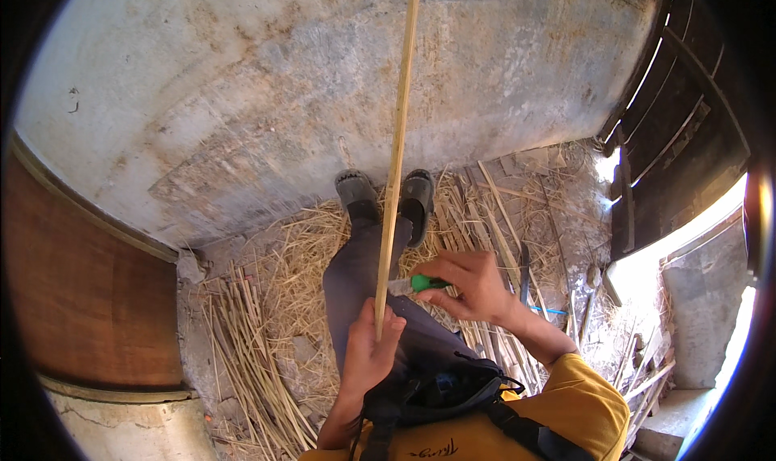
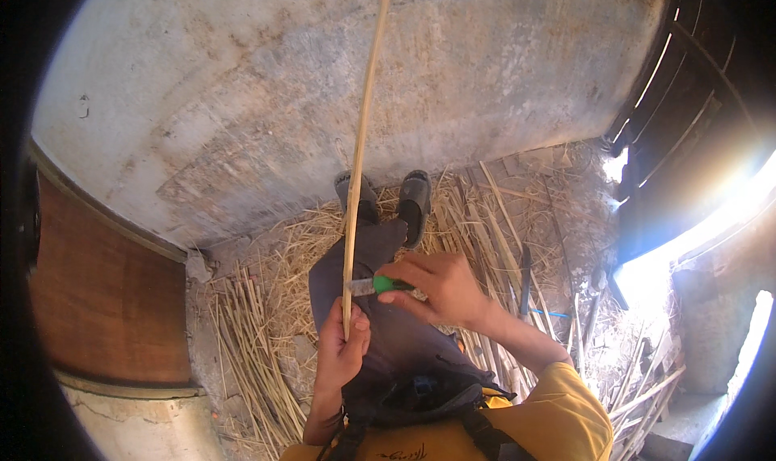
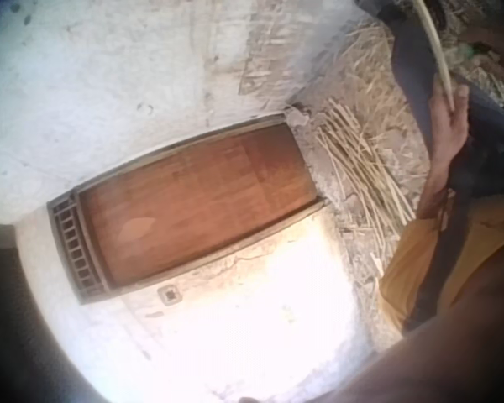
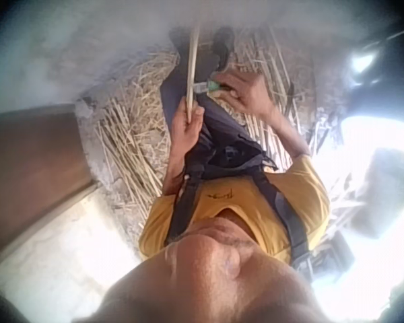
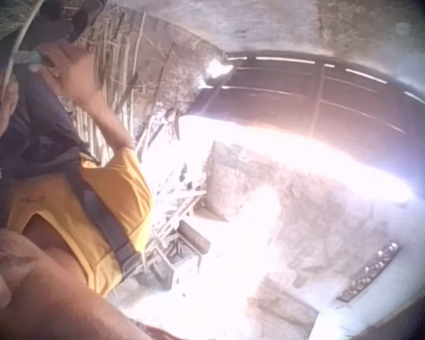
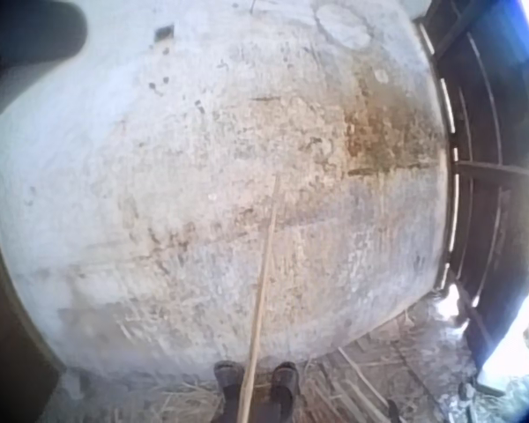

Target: The person shapes a bamboo stick by repeatedly scraping and whittling it with a utility knife, then uses a machete to shave and refine the wood's surface.

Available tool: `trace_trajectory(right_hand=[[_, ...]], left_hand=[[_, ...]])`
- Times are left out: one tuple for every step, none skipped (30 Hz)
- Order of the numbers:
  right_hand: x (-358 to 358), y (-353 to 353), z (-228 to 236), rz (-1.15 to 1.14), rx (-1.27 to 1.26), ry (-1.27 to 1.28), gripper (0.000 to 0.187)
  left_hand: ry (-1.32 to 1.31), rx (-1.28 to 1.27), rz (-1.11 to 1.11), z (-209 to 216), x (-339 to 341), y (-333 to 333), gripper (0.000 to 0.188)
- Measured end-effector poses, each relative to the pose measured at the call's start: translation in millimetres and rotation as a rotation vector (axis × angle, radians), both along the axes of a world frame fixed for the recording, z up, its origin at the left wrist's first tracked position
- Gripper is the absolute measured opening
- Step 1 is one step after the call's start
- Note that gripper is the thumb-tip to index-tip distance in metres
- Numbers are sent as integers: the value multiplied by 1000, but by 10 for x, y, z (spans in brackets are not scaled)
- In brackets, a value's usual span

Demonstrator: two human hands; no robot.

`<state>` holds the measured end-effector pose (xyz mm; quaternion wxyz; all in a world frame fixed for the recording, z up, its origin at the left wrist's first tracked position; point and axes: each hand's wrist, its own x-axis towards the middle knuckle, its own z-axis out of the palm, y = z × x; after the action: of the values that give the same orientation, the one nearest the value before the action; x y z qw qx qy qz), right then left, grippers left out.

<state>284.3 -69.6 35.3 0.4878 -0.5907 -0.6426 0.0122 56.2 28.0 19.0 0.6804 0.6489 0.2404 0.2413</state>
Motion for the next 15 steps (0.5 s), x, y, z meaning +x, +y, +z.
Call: trace_trajectory(right_hand=[[-37, -20, -8, -1, -21, -50, 34], [-66, -30, -16, -10, -6, -81, 34], [-93, -36, -22, -11, -2, -106, 34], [-116, -37, -28, -14, 0, -122, 35], [-134, -36, -32, -12, 2, -131, 35], [-151, -31, -38, -12, 0, -132, 36], [-161, -28, -42, -12, -1, -134, 36], [-167, -27, -44, -16, 5, -130, 36], [-171, -26, -46, -21, 11, -126, 36], [-173, -25, -47, -22, 20, -117, 37], [-171, -26, -47, -44, 18, -115, 37], [-168, -28, -46, -64, 18, -107, 37], [-162, -30, -43, -84, 16, -94, 37], [-157, -33, -40, -93, 16, -98, 36], [-150, -36, -36, -103, 13, -96, 36]], left_hand=[[-3, 6, 7, 10, 11, -8, 19], [-9, -5, 10, 22, 23, -17, 20], [11, 36, 8, 39, 26, -26, 21], [29, 59, 3, 59, 18, -38, 21], [52, 76, 3, 76, 12, -46, 22], [60, 108, -3, 88, 10, -48, 22], [72, 134, -6, 96, 3, -50, 22], [87, 147, -6, 99, -3, -50, 22], [89, 166, -7, 98, -8, -47, 23], [94, 172, -7, 92, -12, -41, 23], [112, 157, -3, 84, -13, -34, 23], [101, 175, -8, 77, -18, -33, 22], [102, 172, -7, 72, -20, -32, 22], [104, 134, -13, 69, -23, -34, 22], [119, 175, -13, 72, -27, -37, 22]])
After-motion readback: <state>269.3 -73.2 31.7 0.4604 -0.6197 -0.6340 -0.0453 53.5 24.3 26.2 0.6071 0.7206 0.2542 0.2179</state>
